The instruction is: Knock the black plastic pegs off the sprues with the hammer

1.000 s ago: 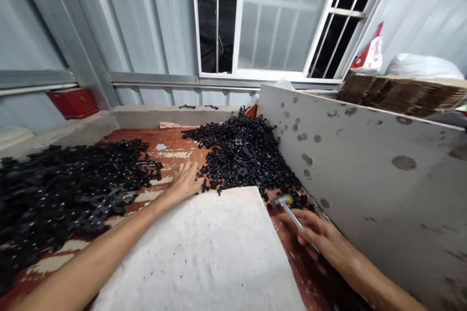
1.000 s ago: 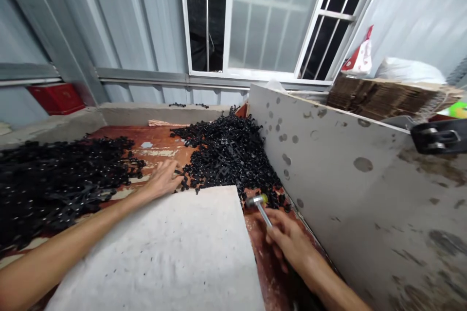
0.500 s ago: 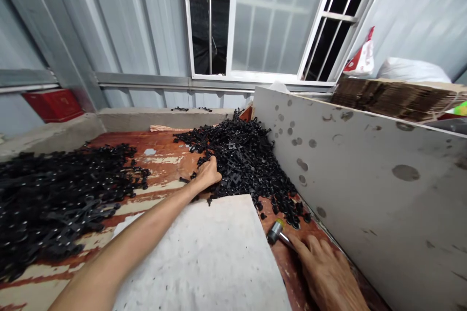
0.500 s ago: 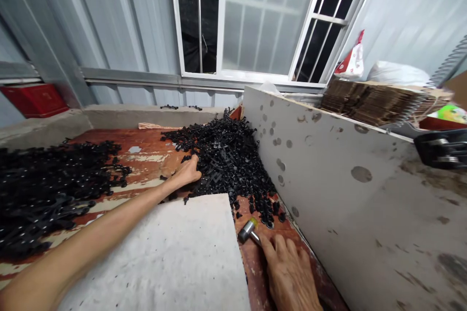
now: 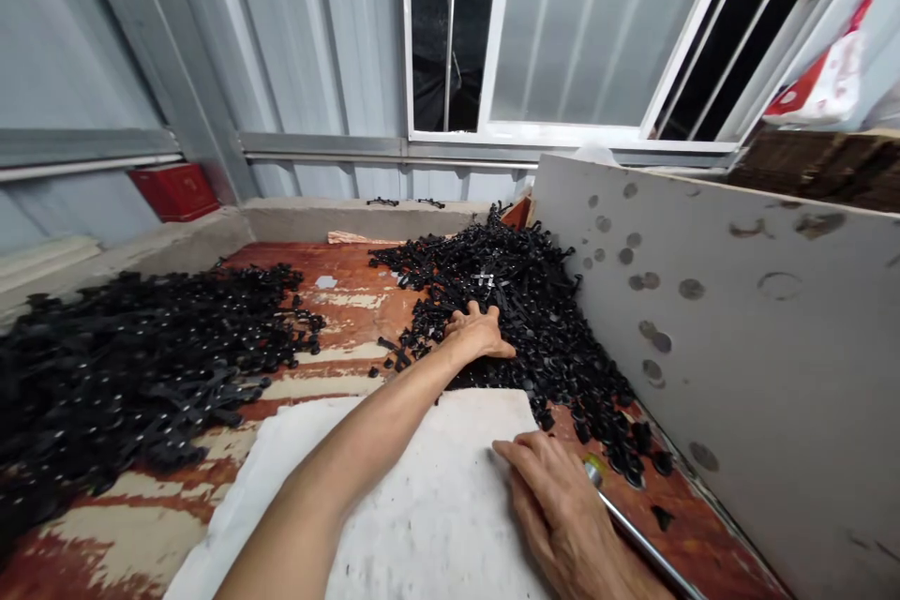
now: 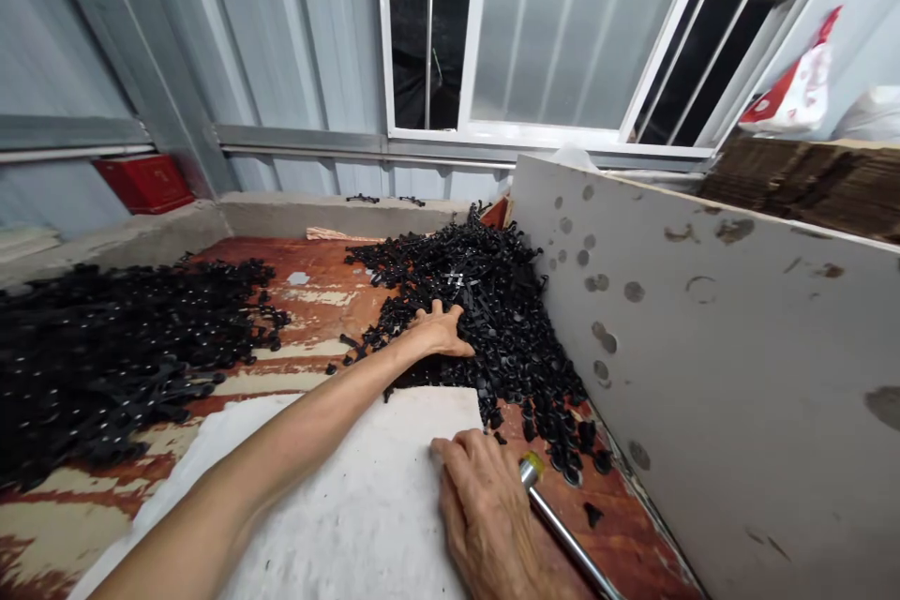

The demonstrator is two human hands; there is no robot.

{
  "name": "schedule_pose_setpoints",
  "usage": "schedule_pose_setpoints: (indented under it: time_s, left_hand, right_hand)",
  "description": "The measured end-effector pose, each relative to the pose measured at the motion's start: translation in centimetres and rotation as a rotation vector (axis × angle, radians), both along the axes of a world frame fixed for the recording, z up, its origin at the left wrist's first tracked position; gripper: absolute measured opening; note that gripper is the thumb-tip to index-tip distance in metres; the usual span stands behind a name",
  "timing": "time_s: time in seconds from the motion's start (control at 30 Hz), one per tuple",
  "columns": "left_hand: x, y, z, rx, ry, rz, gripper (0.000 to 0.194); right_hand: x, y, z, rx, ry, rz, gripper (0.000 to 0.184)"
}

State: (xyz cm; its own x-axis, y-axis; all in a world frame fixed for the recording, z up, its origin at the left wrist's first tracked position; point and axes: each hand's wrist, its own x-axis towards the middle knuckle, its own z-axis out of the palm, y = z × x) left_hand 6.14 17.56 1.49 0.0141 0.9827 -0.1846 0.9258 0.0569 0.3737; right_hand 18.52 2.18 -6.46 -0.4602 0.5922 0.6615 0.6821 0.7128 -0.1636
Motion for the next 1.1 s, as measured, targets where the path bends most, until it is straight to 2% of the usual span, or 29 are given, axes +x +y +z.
schedule_pose_setpoints:
  time_s: [0.1,0.2,0.37,0.6,0.87,1.0,1.1]
  left_hand:
    - [-1.0,1.0,-0.5,0.061,-0.048,-0.018,0.059]
    - [-2.1,2.5,-1.2,0.139,-0.137,-0.051,0.051]
    - [-3.8,5.1,-1.9,0.215,-0.363,-0.117,0.021]
    - [-6.5,6.7,-1.4,0.285,-0.554,-0.095,0.020]
    - [-8.6,7.7,-0.1,0.327,-0.533,-0.015,0.023]
    - [-10.7,8.5,1.3,0.389,-0.422,0.023,0.021]
    - [-12.7,8.8,1.7,0.436,-0.290,0.058,0.022]
  right_hand:
    - [-0.6,0.9,-0.1,-0.051,-0.080,-0.040,0.031]
    - [-0.5,1.3,-0.4,-0.102,-0.041,-0.059,0.029]
    - [-0.3,1.3,-0.8,-0.167,0.026,-0.098,0.028]
    - [-0.2,1.4,-0.4,-0.159,0.057,-0.057,0.023]
    - [0.1,1.2,0.0,-0.193,0.038,-0.061,0.026]
    - [0.1,1.1,0.0,-0.200,0.048,-0.051,0.025]
    - [0.1,1.2,0.1,-0.183,0.059,-0.030,0.026]
